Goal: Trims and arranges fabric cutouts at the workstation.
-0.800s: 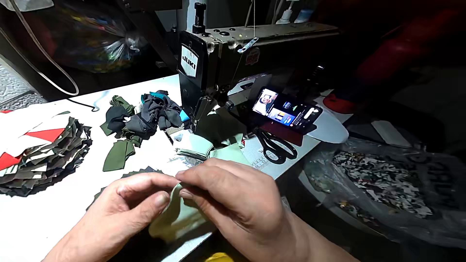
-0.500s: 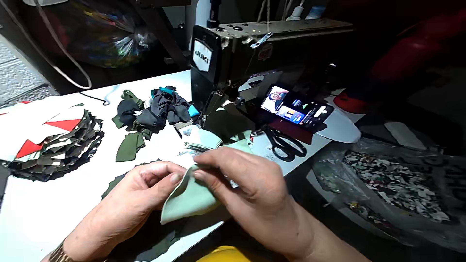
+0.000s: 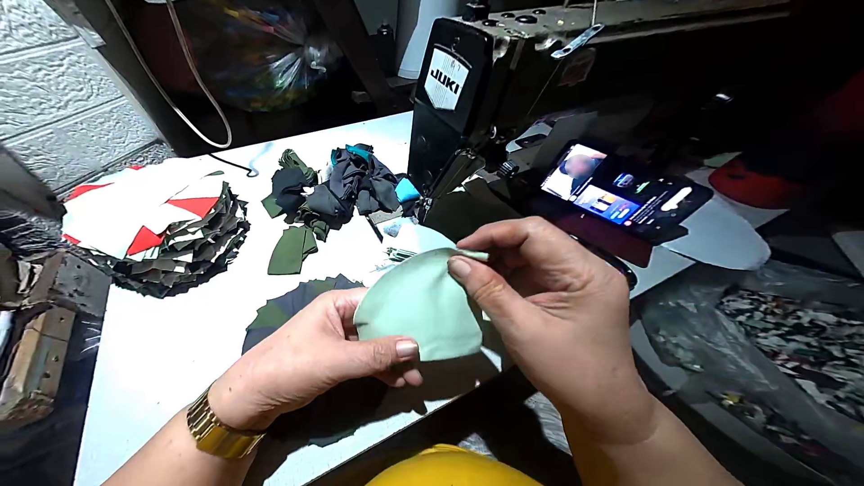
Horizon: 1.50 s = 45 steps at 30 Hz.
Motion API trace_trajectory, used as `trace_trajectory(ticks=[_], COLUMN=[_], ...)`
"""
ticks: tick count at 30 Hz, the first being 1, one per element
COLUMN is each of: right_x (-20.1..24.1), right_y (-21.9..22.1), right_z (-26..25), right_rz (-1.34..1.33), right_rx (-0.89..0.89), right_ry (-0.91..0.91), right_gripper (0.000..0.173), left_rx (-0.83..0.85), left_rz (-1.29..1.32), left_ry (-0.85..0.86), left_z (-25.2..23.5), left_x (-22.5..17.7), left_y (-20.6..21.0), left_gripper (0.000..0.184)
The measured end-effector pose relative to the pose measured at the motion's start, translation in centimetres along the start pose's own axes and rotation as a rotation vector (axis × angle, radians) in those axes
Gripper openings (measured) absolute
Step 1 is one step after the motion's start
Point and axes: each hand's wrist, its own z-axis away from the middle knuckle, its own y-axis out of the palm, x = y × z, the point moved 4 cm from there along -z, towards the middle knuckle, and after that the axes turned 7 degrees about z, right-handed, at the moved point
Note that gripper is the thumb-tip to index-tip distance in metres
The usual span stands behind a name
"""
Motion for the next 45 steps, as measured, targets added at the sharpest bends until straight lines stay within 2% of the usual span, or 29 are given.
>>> trace_trajectory(ticks=[5, 9, 12, 19, 26, 33, 40, 45], right_x=[-1.5, -1.9, -1.9, -1.4, -1.2, -1.2, -0.8, -1.9], right_y=[-0.5, 0.2, 0.8, 1.2, 1.2, 1.6, 1.7, 1.3], right_z=[0.0, 0.5, 0.9, 1.2, 1.4, 1.7, 1.7, 1.8], right_rz=[-0.214, -0.384, -0.443, -0.304, -0.207, -0.160, -0.155, -0.127], right_rx=[0.001, 0.095, 0.143, 0.107, 0.064, 0.064, 0.056, 0.174], right_ry=[0.145, 0.267, 0.306, 0.239, 0.158, 0.115, 0.092, 0.171], right_gripper=[0.029, 0.039, 0.040, 0.035, 0.031, 0.030, 0.021, 0.019], left_rx=[-0.277, -0.252, -0.261, -0.283, -0.359, -0.361, -0.434, -0.539], left_rz=[0.019, 0.159, 0.197, 0.168, 0.151, 0.138, 0.101, 0.124], left_ry=[0.126, 0.206, 0.188, 0.108, 0.087, 0.070, 0.102, 0.180], left_z=[0.0, 0.0, -0.2, -0.1, -0.1, -0.1, -0.2, -0.2], left_x=[-0.7, -0.9, -0.8, -0.6, -0.5, -0.4, -0.3, 0.0], left_y=[-0.6, -0.5, -0.2, -0.1, 0.0, 0.1, -0.2, -0.8], left_gripper=[0.020, 0.026, 0.019, 0.025, 0.026, 0.034, 0.025, 0.021])
